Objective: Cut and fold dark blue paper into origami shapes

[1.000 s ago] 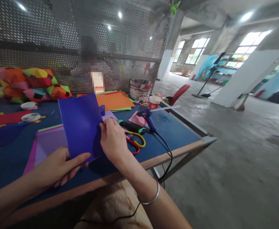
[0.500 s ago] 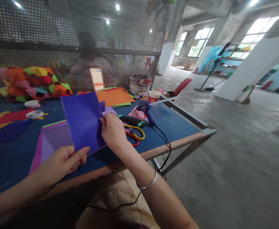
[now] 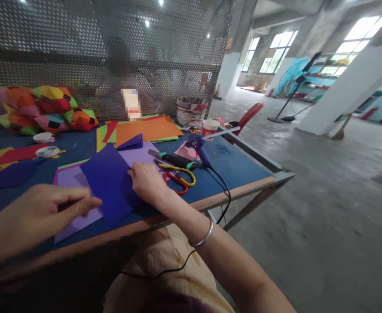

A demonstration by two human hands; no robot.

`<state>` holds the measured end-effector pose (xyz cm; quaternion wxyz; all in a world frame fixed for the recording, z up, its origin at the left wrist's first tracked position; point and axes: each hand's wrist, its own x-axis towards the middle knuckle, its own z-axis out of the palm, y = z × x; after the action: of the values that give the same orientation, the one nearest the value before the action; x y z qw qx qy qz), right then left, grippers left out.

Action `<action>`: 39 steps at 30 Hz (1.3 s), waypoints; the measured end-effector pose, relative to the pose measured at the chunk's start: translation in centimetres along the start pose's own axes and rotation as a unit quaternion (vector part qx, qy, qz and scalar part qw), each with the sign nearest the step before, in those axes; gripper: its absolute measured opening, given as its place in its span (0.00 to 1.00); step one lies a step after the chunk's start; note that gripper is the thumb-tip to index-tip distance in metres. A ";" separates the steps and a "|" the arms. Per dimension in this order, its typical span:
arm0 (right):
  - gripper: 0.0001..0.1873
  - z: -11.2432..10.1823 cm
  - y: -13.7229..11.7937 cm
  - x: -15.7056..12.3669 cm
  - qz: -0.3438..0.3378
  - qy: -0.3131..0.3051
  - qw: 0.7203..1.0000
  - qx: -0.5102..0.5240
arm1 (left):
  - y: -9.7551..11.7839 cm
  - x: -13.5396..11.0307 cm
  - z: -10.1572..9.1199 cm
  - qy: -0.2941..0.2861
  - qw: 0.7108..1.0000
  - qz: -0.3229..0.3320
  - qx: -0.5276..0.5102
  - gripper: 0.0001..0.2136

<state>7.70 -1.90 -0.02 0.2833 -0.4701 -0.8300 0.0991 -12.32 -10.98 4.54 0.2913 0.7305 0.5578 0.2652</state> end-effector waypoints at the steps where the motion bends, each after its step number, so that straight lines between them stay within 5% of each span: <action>1: 0.12 0.1 -0.3 0.0 -0.007 -0.011 1.000 -0.007 | 0.0 0.8 -0.3 0.034 0.992 0.088 0.083 0.24; 5: 0.09 0.3 -1.3 0.3 -0.029 -0.041 0.998 -0.042 | -1.8 3.8 0.9 -0.039 0.936 0.307 0.168 0.16; 10: 0.04 0.1 -1.4 0.5 -0.057 -0.070 0.992 -0.087 | -4.6 4.8 2.8 -0.049 0.907 0.374 0.187 0.15; 18: 0.11 0.2 -0.9 0.9 -0.056 -0.104 0.983 -0.141 | -5.2 4.4 2.7 -0.051 0.921 0.353 0.157 0.14; 24: 0.21 -2.4 -0.5 -0.1 -0.041 -0.079 0.985 -0.150 | -6.4 4.8 2.9 -0.078 0.936 0.305 0.158 0.15; 33: 0.13 -5.9 4.7 -6.6 -0.005 0.034 0.994 -0.104 | -6.0 5.0 3.1 -0.094 0.948 0.245 0.179 0.15; 39: 0.10 -5.0 3.8 -7.9 -0.066 0.047 0.996 -0.049 | -6.3 4.9 3.0 -0.093 0.955 0.209 0.189 0.23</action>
<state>16.44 -7.00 -0.55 0.3048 -0.4322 -0.8485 0.0173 -13.23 -5.34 -1.80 0.1364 0.8939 0.4031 0.1410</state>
